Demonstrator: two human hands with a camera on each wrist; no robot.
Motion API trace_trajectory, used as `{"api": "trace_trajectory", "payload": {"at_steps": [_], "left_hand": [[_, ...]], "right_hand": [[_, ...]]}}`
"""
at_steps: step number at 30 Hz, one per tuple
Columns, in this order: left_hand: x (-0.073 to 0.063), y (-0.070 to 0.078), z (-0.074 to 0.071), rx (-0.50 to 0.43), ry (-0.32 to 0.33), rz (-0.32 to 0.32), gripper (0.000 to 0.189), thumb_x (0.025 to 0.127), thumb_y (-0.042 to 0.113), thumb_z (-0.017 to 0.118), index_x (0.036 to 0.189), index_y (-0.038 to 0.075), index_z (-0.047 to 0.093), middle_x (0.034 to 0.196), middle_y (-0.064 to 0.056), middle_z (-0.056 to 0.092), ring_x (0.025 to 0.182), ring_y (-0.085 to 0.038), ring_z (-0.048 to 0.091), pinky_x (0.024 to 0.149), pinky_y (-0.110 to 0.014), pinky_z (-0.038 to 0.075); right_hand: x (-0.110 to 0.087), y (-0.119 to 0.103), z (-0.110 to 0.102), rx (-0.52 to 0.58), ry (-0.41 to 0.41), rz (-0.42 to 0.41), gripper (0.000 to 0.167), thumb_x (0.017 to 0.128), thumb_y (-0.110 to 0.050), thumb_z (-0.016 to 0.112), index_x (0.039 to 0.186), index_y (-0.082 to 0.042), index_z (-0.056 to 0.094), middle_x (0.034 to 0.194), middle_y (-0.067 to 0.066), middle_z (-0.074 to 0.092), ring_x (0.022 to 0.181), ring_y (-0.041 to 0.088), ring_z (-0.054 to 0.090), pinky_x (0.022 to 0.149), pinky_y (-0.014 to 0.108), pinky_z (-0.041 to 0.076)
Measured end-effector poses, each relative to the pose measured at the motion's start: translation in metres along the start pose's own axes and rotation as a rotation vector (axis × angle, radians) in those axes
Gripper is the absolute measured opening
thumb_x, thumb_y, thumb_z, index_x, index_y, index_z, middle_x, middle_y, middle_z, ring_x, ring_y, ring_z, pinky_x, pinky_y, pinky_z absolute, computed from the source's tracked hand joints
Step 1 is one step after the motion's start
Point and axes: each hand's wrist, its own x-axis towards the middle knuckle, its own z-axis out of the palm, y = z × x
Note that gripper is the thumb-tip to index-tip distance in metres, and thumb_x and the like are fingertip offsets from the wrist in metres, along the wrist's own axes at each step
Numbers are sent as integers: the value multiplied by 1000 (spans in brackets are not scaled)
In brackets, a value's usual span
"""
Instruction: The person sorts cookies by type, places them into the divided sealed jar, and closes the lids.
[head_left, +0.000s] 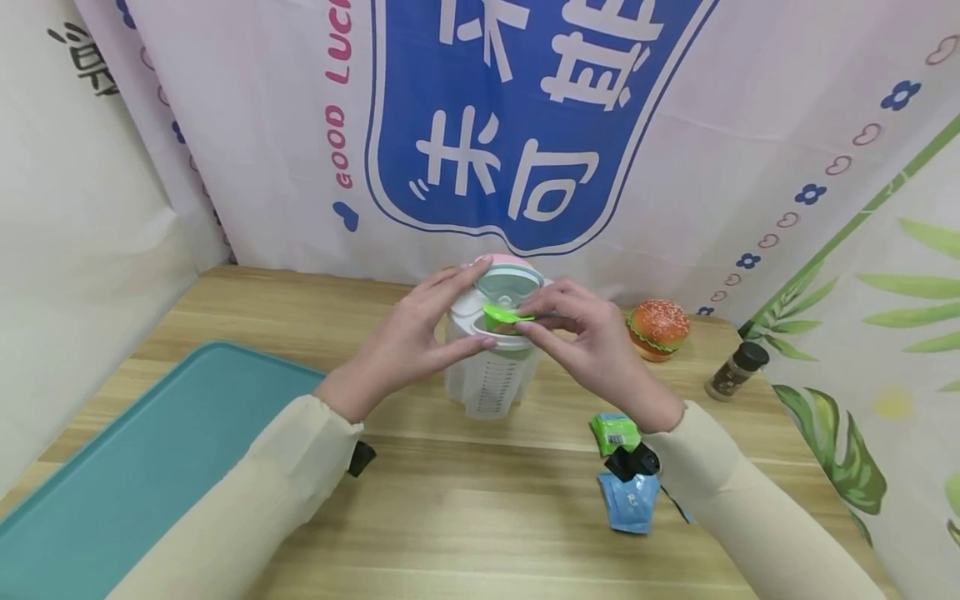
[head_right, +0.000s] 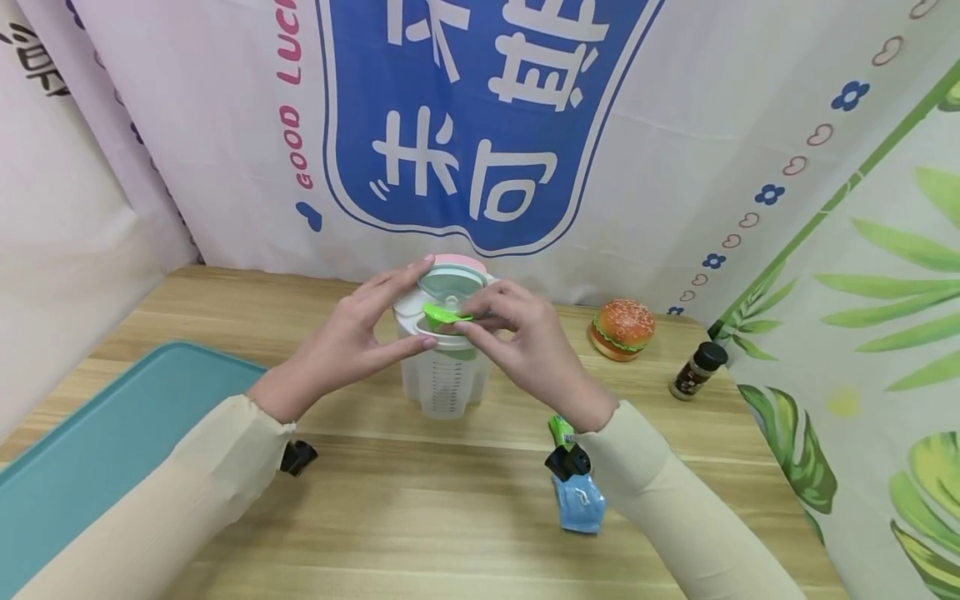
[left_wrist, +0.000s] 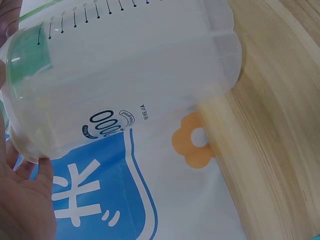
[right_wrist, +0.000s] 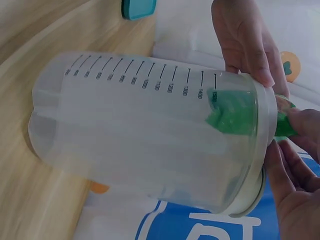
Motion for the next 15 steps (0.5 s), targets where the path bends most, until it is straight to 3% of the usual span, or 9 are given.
{"api": "trace_trajectory", "payload": {"at_steps": [6, 15], "left_hand": [[-2, 0, -1, 4, 4, 6, 93, 92, 43, 81, 166, 39, 24, 168, -9, 41, 153, -34, 43, 116, -61, 49], [-1, -2, 0, 6, 10, 23, 94, 91, 43, 82, 166, 38, 26, 166, -9, 44, 152, -33, 45, 116, -59, 50]], "right_hand": [[-3, 2, 0, -152, -25, -85, 8, 90, -5, 81, 98, -6, 82, 110, 7, 69, 102, 17, 67, 85, 16, 59], [-5, 4, -2, -231, -90, -160, 12, 94, -5, 77, 105, -5, 82, 116, 7, 69, 112, 20, 63, 87, 30, 63]]}}
